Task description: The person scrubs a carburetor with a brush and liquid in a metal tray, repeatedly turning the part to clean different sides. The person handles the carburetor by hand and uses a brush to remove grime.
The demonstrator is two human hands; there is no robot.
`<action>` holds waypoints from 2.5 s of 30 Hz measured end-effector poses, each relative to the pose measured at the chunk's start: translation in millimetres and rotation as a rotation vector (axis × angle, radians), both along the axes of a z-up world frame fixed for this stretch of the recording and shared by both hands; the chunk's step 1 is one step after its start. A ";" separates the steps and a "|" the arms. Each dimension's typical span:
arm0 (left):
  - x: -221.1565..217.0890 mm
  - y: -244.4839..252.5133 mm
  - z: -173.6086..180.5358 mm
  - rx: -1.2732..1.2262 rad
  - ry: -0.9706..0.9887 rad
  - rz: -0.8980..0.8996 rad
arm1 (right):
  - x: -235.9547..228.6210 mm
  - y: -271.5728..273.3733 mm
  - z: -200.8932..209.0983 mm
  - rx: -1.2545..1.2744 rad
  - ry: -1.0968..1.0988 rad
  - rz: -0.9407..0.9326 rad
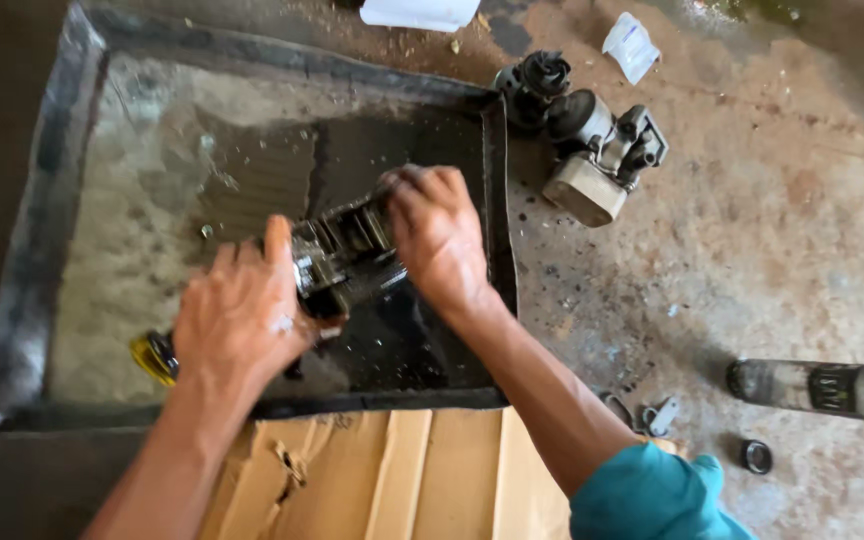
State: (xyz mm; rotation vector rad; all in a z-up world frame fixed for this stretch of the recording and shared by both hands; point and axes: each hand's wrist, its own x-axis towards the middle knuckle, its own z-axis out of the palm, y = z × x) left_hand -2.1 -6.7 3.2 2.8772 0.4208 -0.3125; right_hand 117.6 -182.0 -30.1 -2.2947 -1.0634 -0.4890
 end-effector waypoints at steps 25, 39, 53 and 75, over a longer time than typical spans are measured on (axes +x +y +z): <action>22.0 16.3 6.9 -0.114 0.072 0.055 | -0.2 -77.9 -75.2 -0.268 0.138 -0.064; 12.5 11.2 -2.5 -0.037 -0.047 -0.009 | -24.9 24.3 22.1 0.117 0.731 0.188; 5.0 7.9 -5.8 -0.011 0.003 -0.017 | -26.6 41.4 36.5 -0.140 0.210 0.337; 4.7 9.3 -15.6 -0.072 -0.053 0.031 | -63.6 25.6 39.4 -0.039 0.213 0.296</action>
